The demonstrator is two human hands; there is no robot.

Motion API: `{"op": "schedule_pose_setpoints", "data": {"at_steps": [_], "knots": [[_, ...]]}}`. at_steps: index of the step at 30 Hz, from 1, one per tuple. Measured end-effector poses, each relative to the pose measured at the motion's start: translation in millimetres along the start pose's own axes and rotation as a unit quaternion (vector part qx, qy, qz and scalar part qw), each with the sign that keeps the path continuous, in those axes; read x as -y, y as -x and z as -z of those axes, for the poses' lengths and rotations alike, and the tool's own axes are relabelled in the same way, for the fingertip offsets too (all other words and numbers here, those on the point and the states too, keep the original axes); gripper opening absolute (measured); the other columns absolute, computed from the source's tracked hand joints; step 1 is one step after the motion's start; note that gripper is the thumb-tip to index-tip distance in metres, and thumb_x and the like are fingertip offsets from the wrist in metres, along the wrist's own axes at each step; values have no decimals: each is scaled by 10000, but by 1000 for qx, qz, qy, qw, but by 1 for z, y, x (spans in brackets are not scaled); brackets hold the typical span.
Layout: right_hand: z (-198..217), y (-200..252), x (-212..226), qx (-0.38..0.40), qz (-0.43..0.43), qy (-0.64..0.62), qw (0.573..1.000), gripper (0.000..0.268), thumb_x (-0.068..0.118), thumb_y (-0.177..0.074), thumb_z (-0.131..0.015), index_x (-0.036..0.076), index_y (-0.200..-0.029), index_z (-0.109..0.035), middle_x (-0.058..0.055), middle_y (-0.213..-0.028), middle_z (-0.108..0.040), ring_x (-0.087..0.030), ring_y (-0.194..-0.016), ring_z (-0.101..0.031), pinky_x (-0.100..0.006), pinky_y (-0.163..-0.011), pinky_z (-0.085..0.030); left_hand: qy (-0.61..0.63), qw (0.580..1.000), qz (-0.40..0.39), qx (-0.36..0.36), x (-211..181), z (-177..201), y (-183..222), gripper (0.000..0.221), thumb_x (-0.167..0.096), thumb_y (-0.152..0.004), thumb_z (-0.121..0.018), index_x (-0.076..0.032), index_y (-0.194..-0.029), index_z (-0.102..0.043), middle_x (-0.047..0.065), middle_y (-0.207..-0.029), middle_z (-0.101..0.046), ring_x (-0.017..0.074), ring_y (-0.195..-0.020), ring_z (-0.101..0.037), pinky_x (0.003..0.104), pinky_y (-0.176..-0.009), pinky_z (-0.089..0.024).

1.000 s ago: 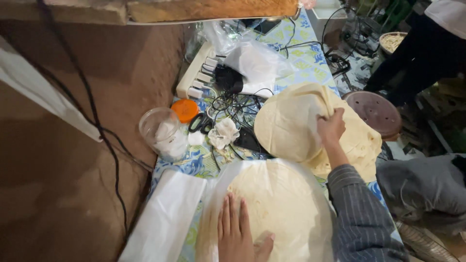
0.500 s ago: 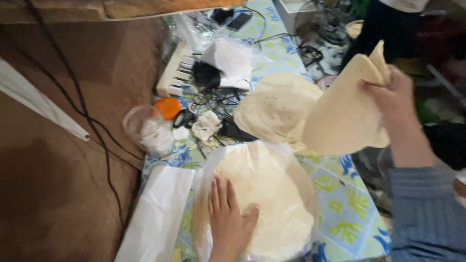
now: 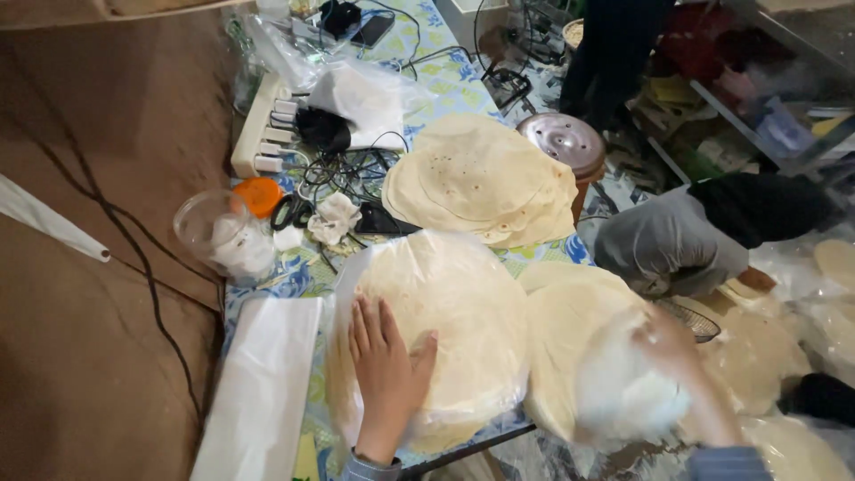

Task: The person packages flatbread into plastic bags by hand, taking pieces from a stack and placing them into bags one at a time.

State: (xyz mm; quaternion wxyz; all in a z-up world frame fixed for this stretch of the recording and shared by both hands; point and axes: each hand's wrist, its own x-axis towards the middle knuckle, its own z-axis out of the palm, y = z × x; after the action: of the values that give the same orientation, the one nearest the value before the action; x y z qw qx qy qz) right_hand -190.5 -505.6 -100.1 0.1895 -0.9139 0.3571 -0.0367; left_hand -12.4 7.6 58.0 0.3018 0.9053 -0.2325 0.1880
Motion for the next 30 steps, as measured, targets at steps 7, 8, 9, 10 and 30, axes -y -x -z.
{"op": "schedule_pose_setpoints", "data": {"at_steps": [7, 8, 9, 10, 30], "knots": [[-22, 98, 127, -186, 65, 147, 969, 751, 668, -889, -457, 256, -1517, -418, -260, -1582, -346, -490, -1460, -256, -840, -1019, -167, -7, 1000, 7, -7, 3, -7, 1, 914, -501, -868, -660, 103, -1480, -348, 351, -1584, -261, 460, -1500, -214, 551, -1205, -163], [-22, 99, 130, -196, 65, 135, 969, 715, 649, -922, -432, 294, -1542, -400, -255, -1610, -311, -485, -1496, -226, -852, -1037, -137, -8, 1000, 12, 0, 3, -7, 1, 922, -503, -867, -662, 98, -1489, -343, 346, -1588, -255, 457, -1501, -209, 552, -1202, -160], [-22, 102, 132, -204, 65, 124, 969, 681, 630, -955, -407, 332, -1567, -383, -251, -1638, -276, -482, -1532, -197, -864, -1055, -106, -8, 1000, 17, 8, 2, -7, 2, 930, -505, -866, -664, 94, -1498, -338, 341, -1591, -249, 454, -1501, -204, 553, -1200, -156], [-22, 102, 133, -203, 67, 124, 969, 681, 630, -955, -407, 332, -1567, -383, -251, -1638, -276, -482, -1532, -197, -864, -1055, -106, -10, 1000, 19, 8, 1, -5, 1, 930, -505, -866, -664, 94, -1498, -338, 341, -1591, -249, 454, -1501, -204, 553, -1200, -156], [-26, 82, 39, -365, 114, 86, 920, 132, 185, -1118, -662, 109, -1010, -657, -100, -987, -631, -317, -996, -574, -422, -935, -463, 18, 999, -39, 33, -3, 34, 11, 627, -580, -919, -625, -46, -1247, -617, 151, -1348, -554, 405, -1311, -418, 735, -1076, -180]]}}
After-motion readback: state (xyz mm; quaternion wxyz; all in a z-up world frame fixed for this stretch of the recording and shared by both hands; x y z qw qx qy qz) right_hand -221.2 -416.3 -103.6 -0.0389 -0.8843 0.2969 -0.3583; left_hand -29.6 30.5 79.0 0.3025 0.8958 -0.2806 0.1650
